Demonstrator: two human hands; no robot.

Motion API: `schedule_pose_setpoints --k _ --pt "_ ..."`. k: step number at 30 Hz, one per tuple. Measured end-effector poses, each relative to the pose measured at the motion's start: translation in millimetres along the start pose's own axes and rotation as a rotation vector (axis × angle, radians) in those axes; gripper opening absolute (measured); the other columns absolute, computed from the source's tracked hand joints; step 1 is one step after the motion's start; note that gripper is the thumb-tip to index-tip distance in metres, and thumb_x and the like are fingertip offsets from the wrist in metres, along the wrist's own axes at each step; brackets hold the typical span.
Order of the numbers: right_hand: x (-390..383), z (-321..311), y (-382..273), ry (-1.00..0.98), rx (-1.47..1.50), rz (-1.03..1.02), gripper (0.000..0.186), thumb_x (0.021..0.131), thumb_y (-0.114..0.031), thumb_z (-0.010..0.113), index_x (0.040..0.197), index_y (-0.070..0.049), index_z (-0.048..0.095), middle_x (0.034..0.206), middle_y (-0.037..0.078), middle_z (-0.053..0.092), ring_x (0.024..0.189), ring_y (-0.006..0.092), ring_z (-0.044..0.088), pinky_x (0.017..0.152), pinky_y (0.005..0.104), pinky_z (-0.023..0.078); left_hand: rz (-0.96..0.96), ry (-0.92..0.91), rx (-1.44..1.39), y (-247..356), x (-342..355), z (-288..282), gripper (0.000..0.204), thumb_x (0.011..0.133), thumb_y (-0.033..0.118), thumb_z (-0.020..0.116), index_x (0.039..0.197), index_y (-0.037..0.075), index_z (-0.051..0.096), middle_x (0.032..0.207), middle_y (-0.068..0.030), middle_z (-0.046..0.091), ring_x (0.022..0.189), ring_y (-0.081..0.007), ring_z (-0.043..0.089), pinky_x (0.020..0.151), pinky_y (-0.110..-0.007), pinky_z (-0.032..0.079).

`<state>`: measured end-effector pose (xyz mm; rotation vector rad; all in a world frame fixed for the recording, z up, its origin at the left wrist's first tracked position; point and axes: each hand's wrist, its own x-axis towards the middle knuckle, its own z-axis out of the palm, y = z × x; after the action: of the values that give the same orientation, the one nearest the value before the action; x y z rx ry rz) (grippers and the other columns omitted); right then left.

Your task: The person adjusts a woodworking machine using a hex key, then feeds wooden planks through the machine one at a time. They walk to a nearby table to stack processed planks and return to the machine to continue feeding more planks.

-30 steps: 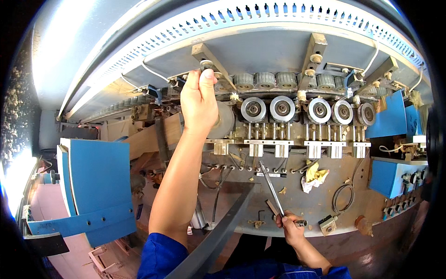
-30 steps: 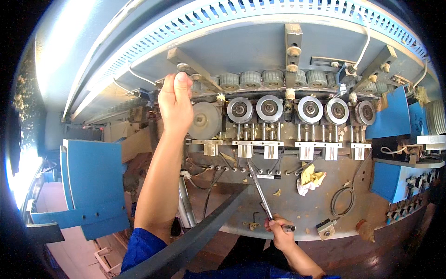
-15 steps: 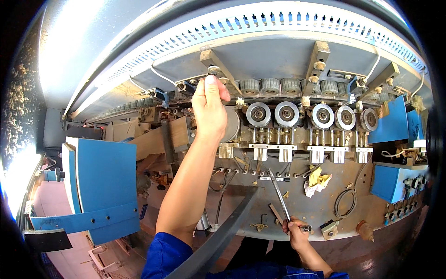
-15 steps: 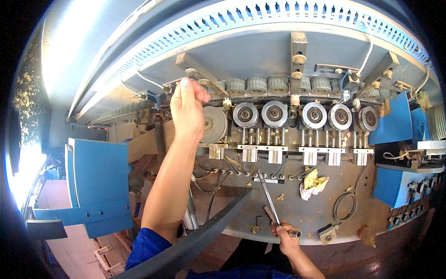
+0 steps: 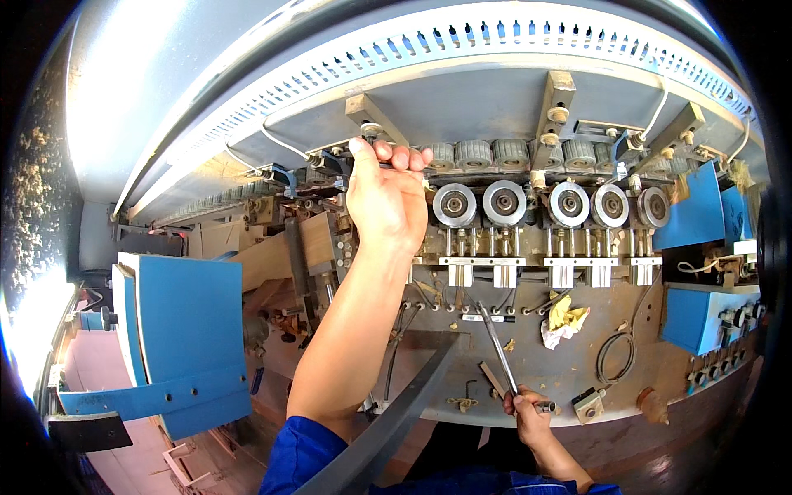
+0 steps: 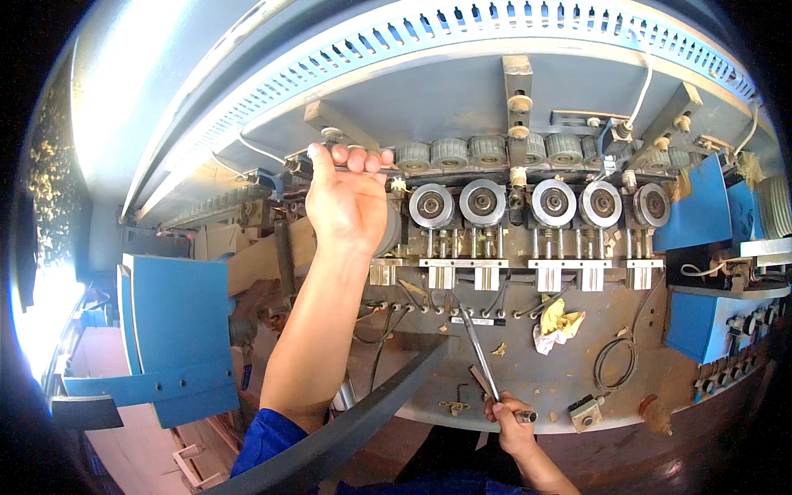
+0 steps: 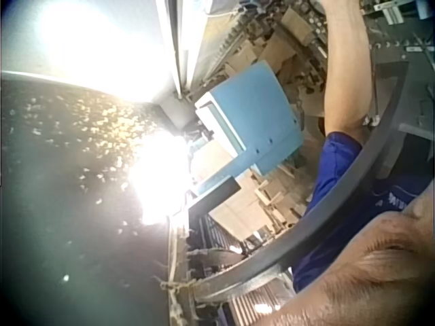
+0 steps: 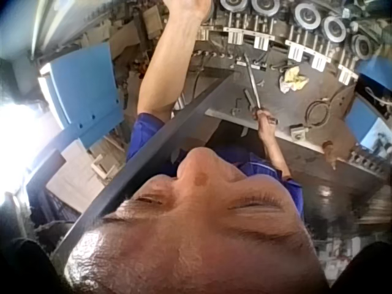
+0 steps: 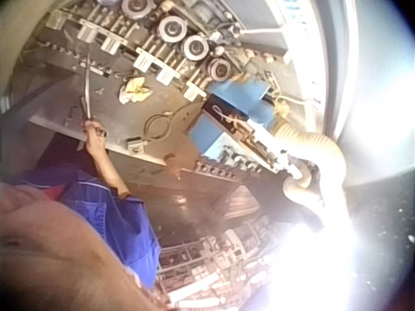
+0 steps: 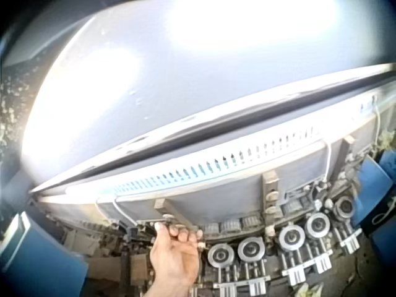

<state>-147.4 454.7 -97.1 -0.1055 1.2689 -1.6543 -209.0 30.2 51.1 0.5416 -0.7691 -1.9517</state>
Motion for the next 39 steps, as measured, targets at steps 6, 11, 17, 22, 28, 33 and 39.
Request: schedule_pose_setpoints --k 6,11,17,22,28,33,39 --pt "-1 -3 -2 -0.006 -0.033 -0.006 0.030 0.099 -0.018 0.062 0.078 0.003 0.064 0.085 0.015 0.066 0.075 0.0199 0.060 0.067 0.0335 0.049 -0.052 -0.038 -0.137 1 -1 3 0.043 0.113 0.043 0.033 0.087 0.011 0.046 0.079 -0.0037 0.045 0.079 -0.0222 0.046 0.102 -0.051 0.046" --pt "1 -1 -1 -0.019 0.011 -0.034 0.029 0.098 -0.017 0.062 0.077 0.002 0.063 0.085 0.015 0.065 0.075 0.0200 0.059 0.066 0.0337 0.048 -0.002 0.217 -0.059 -1 -2 28 0.044 0.114 0.040 0.029 0.086 0.010 0.044 0.075 -0.0035 0.044 0.076 -0.0230 0.048 0.104 -0.052 0.048" --pt "-4 1 0 -0.019 0.016 -0.019 0.028 0.098 -0.015 0.062 0.075 0.001 0.062 0.083 0.015 0.064 0.073 0.0202 0.058 0.065 0.0341 0.048 -0.041 0.140 -0.252 -1 -4 26 0.046 0.114 0.041 0.026 0.084 0.010 0.043 0.075 -0.0046 0.045 0.072 -0.0244 0.051 0.106 -0.053 0.050" --pt "-6 -1 2 -0.020 0.009 -0.062 0.028 0.097 -0.012 0.060 0.072 0.001 0.060 0.082 0.015 0.064 0.072 0.0208 0.058 0.065 0.0347 0.048 -0.052 0.205 -0.326 4 -1 43 0.048 0.114 0.041 0.023 0.082 0.011 0.041 0.075 -0.0058 0.047 0.074 -0.0263 0.055 0.107 -0.056 0.050" --pt "-10 2 -4 0.000 0.013 -0.050 0.028 0.097 -0.012 0.060 0.071 0.001 0.059 0.083 0.015 0.064 0.072 0.0209 0.058 0.066 0.0350 0.049 -0.053 0.302 -0.249 5 -1 52 0.048 0.114 0.039 0.021 0.082 0.009 0.041 0.076 -0.0081 0.050 0.078 -0.0296 0.060 0.106 -0.058 0.052" --pt "-10 -2 -2 -0.015 -0.012 -0.032 0.029 0.097 -0.013 0.060 0.071 0.002 0.060 0.083 0.014 0.064 0.074 0.0204 0.059 0.065 0.0347 0.049 -0.058 0.306 -0.294 5 1 54 0.048 0.114 0.039 0.021 0.082 0.009 0.041 0.076 -0.0083 0.052 0.080 -0.0294 0.063 0.106 -0.057 0.053" --pt "-13 1 -6 -0.043 -0.046 -0.035 0.029 0.097 -0.013 0.060 0.074 0.003 0.063 0.083 0.014 0.064 0.075 0.0205 0.060 0.065 0.0341 0.049 -0.127 0.310 -0.292 13 3 50 0.046 0.114 0.039 0.020 0.087 0.008 0.040 0.071 -0.0062 0.049 0.079 -0.0287 0.064 0.107 -0.059 0.052"
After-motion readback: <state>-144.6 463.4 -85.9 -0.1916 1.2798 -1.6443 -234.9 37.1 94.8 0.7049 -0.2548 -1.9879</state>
